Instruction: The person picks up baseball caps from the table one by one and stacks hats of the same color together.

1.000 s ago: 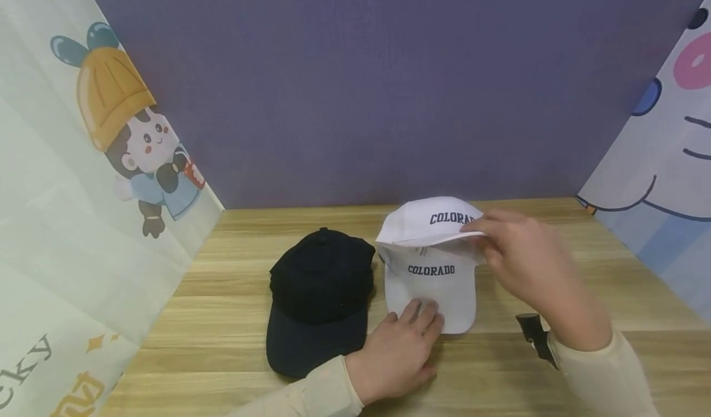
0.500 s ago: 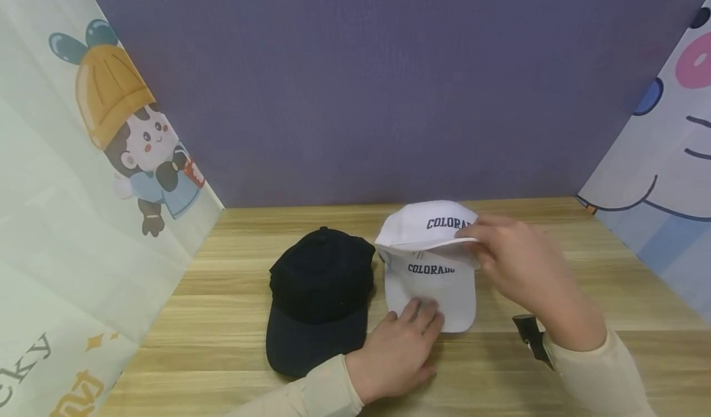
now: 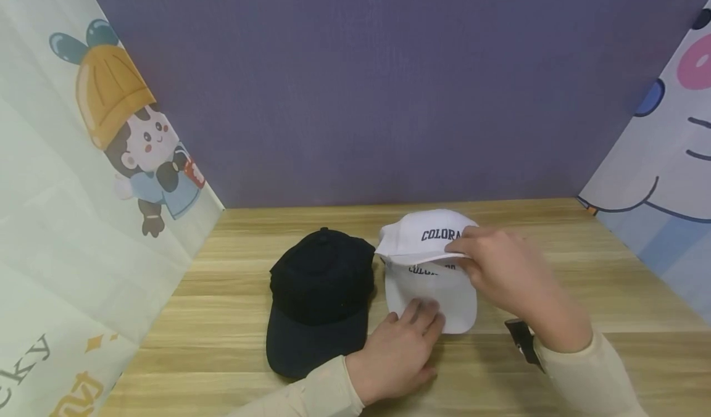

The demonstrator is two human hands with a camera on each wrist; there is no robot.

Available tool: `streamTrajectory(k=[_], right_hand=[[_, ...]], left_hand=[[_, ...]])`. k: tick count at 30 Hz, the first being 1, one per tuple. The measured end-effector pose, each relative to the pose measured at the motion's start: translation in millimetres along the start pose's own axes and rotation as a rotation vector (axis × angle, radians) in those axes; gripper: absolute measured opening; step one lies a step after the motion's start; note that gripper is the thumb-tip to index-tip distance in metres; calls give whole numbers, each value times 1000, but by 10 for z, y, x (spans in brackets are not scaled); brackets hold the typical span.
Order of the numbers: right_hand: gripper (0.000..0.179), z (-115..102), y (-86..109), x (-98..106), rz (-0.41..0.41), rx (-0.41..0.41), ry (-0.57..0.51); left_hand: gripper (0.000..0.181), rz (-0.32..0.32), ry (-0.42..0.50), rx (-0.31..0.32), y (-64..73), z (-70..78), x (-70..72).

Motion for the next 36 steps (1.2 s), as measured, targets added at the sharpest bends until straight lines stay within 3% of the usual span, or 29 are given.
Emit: streamTrajectory(k=[8, 18, 36], right_hand=[[27, -14, 41, -89, -62, 25, -9], [25, 6, 60, -262, -248, -41, -21], [27, -66, 72, -401, -282, -27, -5]], left_hand=[[72, -24, -2, -4, -9, 11, -27], [76, -23, 7, 8, -8, 8, -19], [75, 10, -29, 11, -6, -5, -13]])
Point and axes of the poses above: each hand's wrist, its own y-axis away from the middle knuckle, its own x-axis out of the back of the hand, z = x × y, the point moved 7 cm from there along -y, towards the middle knuckle, and after that the axes turned 8 degrees about -x, right-handed, at the moved point
